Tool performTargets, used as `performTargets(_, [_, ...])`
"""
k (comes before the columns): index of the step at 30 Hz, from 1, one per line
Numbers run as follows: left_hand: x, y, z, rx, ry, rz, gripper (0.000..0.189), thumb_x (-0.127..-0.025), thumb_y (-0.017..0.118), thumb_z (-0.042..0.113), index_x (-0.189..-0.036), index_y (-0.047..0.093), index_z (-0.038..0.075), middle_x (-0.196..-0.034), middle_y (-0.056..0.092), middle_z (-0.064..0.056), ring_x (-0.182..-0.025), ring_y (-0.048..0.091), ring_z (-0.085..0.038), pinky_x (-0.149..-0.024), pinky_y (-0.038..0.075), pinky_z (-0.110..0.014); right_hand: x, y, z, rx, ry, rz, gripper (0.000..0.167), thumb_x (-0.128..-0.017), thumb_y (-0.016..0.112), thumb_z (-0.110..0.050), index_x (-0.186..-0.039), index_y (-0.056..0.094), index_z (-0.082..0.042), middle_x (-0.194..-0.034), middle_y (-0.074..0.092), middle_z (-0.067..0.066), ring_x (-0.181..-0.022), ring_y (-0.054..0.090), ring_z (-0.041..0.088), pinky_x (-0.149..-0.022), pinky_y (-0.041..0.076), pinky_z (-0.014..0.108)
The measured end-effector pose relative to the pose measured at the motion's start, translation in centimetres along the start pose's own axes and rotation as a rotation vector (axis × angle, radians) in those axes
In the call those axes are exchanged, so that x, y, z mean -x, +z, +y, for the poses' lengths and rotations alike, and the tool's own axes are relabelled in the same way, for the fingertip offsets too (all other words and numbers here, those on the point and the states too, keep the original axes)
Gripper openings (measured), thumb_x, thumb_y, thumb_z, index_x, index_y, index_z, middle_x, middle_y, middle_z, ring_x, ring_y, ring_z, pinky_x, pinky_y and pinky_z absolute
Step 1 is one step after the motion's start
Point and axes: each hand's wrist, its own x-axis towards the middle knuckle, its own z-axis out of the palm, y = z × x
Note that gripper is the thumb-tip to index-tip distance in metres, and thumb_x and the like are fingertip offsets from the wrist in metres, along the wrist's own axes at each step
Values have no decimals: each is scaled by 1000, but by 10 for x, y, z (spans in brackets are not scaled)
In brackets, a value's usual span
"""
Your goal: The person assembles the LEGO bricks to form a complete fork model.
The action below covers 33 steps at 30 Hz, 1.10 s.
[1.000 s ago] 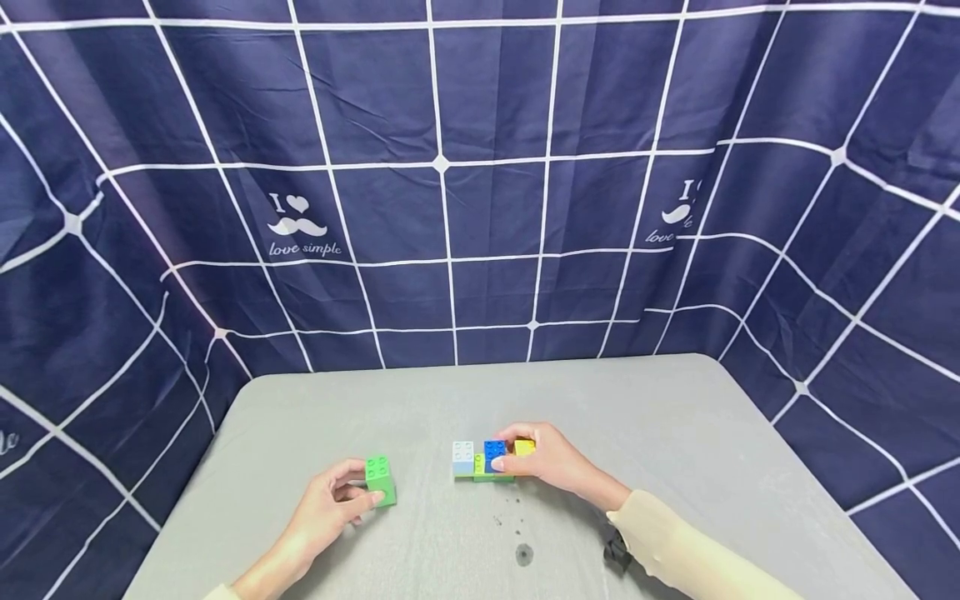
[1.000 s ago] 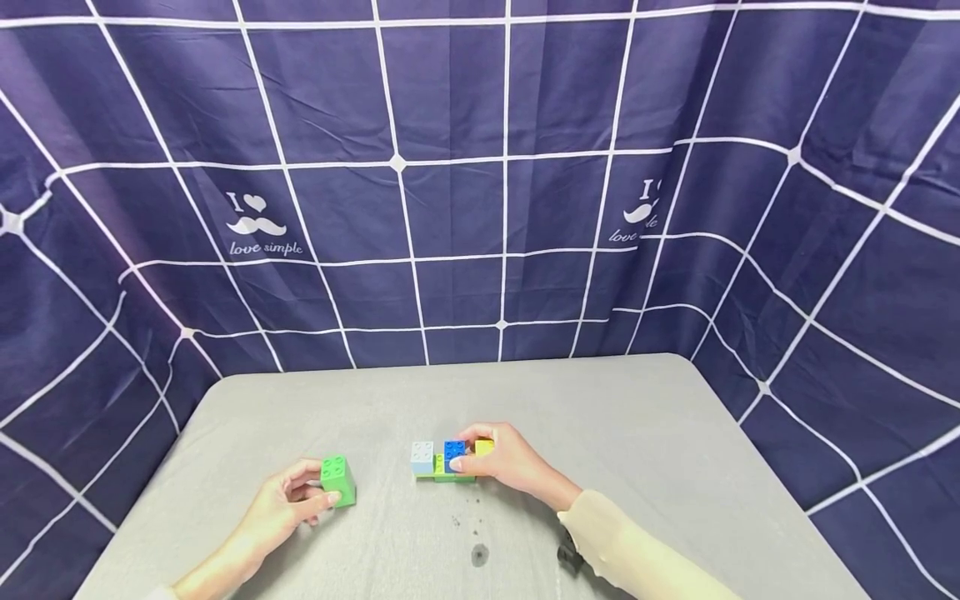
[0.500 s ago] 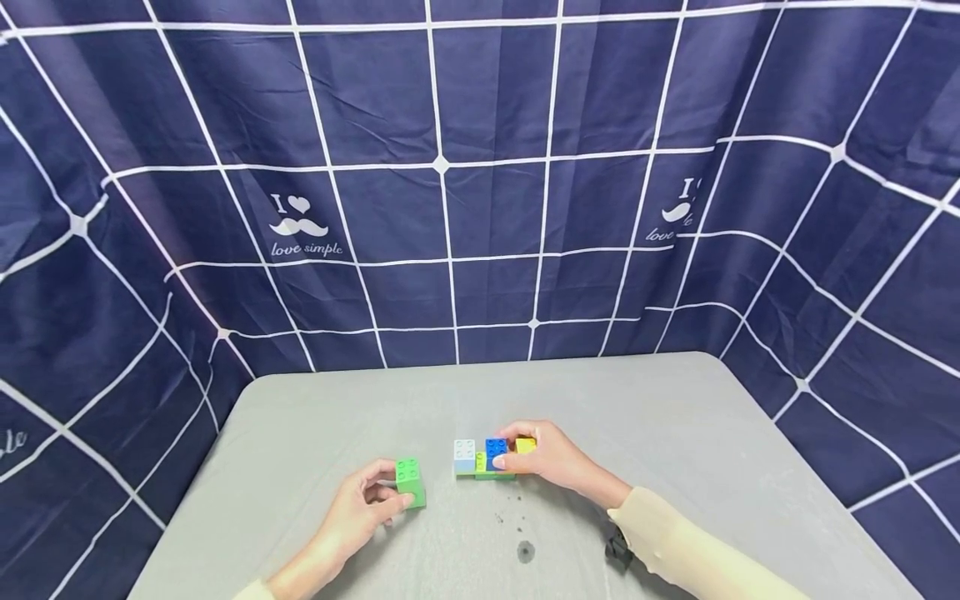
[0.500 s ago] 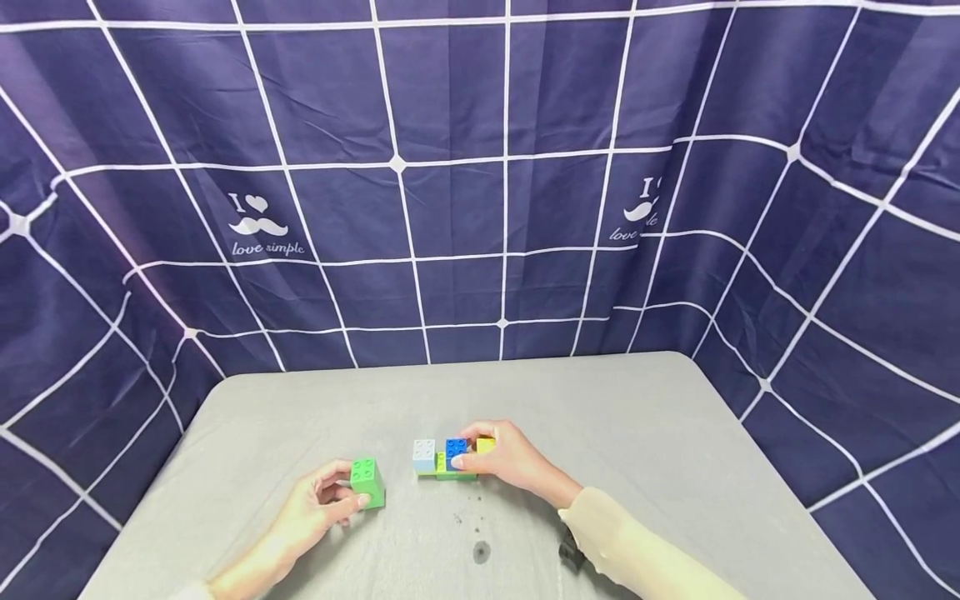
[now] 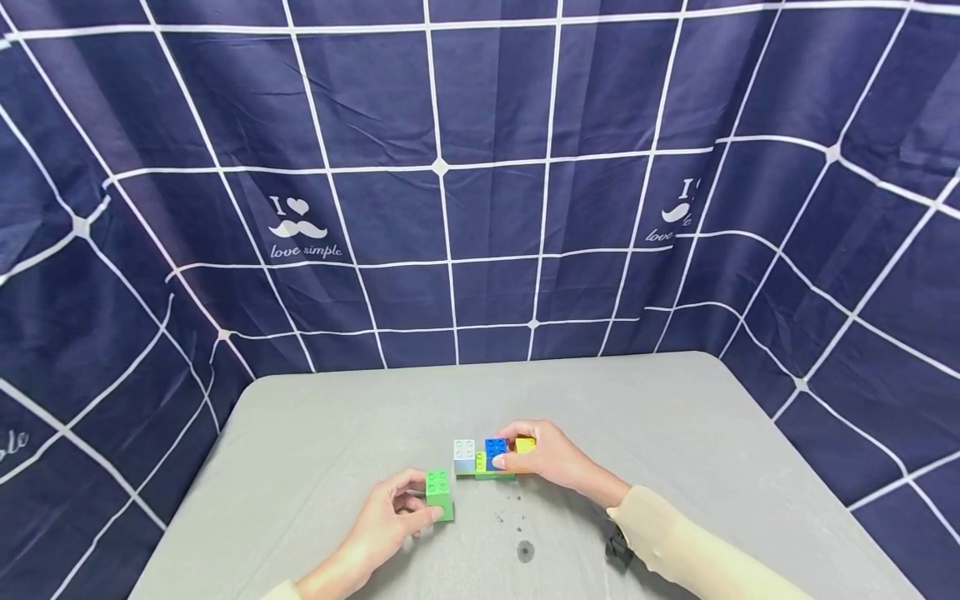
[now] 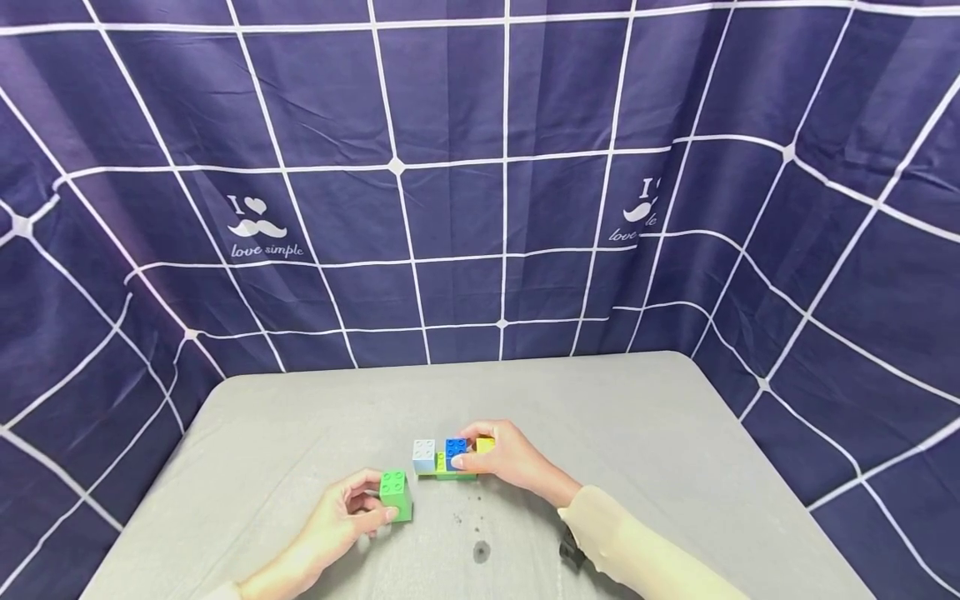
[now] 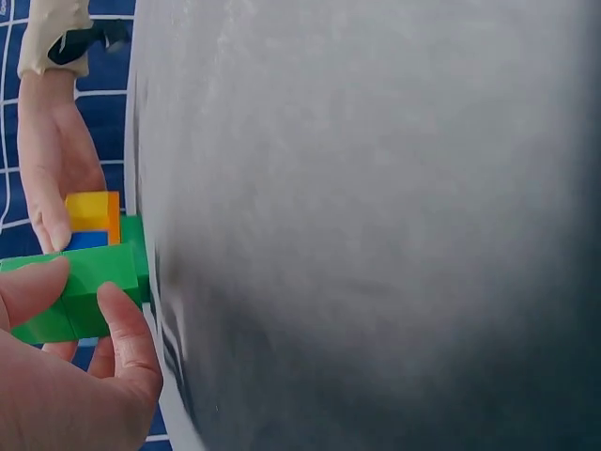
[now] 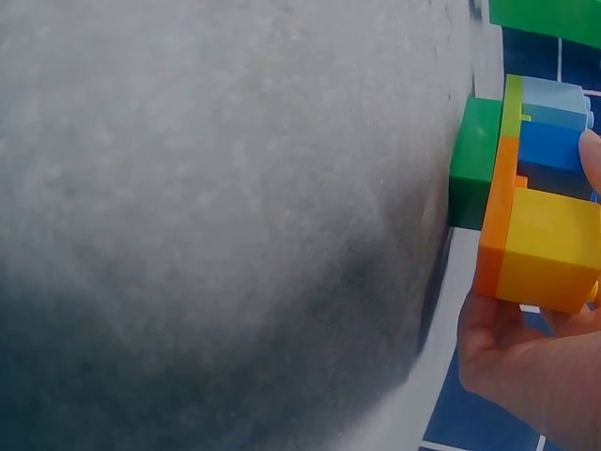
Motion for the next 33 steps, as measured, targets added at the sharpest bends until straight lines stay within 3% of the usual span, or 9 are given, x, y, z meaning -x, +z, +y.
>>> performTargets(6, [-3, 14, 1, 17, -1, -38, 39, -90, 86, 6, -126, 72, 3, -98, 73, -7, -77, 66, -17, -65, 51, -26, 0, -1, 1, 19, -8, 1, 31, -92, 89, -23, -119, 81, -11, -103, 70, 2, -91, 59, 21, -71, 47, 26])
performTargets(16, [-11, 38, 4, 66, -5, -96, 39, -88, 86, 4, -125, 74, 5, -92, 73, -5, -77, 66, -17, -64, 50, -26, 1, -1, 0, -1, -19, -2, 31, -93, 89, -21, -121, 81, -10, -101, 69, 2, -91, 59, 21, -71, 48, 26])
performTargets(33, [-17, 61, 7, 100, -14, -141, 30, -84, 87, 2, -110, 73, 7, -84, 72, -4, -76, 66, -16, -67, 46, -26, -1, 0, 3, 28, -32, 7, 30, -92, 91, -23, -118, 81, -11, -101, 72, 1, -88, 60, 18, -71, 49, 25])
